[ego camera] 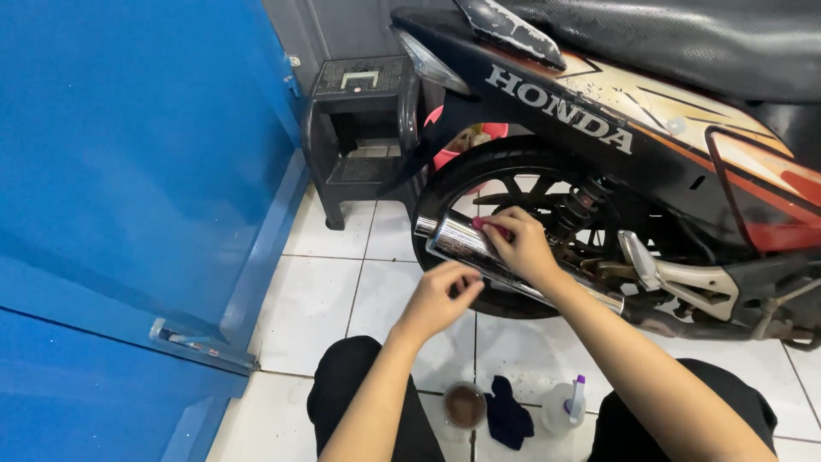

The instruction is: The person sits on the floor and cleans the chrome exhaust pipe of a Honda motorcycle using a purple cloth. They dip the cloth into a small container of liquid and wipe the exhaust pipe repeatedly.

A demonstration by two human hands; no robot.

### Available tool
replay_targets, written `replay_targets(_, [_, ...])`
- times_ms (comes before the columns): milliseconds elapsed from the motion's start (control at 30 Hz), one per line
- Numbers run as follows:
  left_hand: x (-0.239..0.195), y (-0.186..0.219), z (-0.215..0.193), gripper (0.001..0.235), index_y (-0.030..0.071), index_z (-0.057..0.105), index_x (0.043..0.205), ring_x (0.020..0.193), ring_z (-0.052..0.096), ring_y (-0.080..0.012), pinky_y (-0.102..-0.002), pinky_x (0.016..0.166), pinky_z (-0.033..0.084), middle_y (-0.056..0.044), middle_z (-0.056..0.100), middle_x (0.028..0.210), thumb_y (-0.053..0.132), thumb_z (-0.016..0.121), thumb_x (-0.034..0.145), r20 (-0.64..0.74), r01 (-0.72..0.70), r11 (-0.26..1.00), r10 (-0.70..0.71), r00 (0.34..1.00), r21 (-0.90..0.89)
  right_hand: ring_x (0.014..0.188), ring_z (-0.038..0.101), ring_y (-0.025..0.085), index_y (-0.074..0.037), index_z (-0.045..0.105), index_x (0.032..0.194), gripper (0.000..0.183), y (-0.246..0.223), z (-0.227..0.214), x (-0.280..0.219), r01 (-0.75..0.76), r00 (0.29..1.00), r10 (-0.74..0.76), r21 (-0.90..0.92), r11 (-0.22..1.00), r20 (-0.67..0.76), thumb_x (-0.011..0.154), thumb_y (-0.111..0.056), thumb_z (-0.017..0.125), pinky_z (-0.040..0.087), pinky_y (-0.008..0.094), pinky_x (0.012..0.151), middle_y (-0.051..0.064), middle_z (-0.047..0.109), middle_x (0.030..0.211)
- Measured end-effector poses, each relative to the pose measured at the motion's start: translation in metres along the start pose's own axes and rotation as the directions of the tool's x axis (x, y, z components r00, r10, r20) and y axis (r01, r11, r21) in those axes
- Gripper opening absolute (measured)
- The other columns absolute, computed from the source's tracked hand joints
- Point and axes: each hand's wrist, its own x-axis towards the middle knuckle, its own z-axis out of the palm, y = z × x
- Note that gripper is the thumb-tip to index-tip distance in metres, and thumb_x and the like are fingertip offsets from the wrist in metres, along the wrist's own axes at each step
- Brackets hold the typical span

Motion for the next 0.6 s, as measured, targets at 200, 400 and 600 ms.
replay_targets(200, [0.04, -0.011, -0.039, 0.015, 0.012, 0.074, 0.1, 0.066, 0.063, -0.0127, -0.023, 0.053, 0.049, 0.001, 0.07, 0.087, 0.012, 0.08, 0.086, -0.28, -0.037, 0.984, 0.085, 0.956, 0.172, 0.091, 0.072, 0.035, -0.012, 0.08, 0.104, 0.015, -0.026, -0.014, -0.009, 0.033, 0.999, -0.034, 0.025, 0.999, 0.032, 0.09, -0.011, 0.076, 0.058, 0.041, 0.078, 0.014, 0.073, 0.099])
replay_targets(400, [0.044, -0.01, -0.043, 0.014, 0.01, 0.075, 0.096, 0.062, 0.065, -0.0152, -0.025, 0.056, 0.049, -0.002, 0.071, 0.082, 0.012, 0.081, 0.084, -0.28, 0.06, 0.988, -0.018, 0.96, 0.144, 0.093, 0.071, 0.038, -0.01, 0.078, 0.107, 0.019, -0.011, -0.016, -0.013, -0.032, 0.999, 0.031, 0.025, 0.999, 0.039, 0.09, -0.008, 0.07, 0.058, 0.043, 0.08, 0.017, 0.072, 0.099])
replay_targets(600, [0.015, -0.029, -0.037, 0.017, 0.006, 0.074, 0.099, 0.063, 0.065, -0.0175, -0.027, 0.056, 0.049, -0.005, 0.07, 0.082, 0.012, 0.081, 0.085, -0.335, 0.196, 0.973, -0.146, 0.931, 0.121, 0.092, 0.071, 0.04, -0.009, 0.079, 0.101, 0.019, 0.003, -0.026, -0.015, -0.056, 0.997, 0.056, -0.006, 0.998, 0.06, 0.084, -0.008, 0.072, 0.057, 0.046, 0.081, 0.019, 0.072, 0.095])
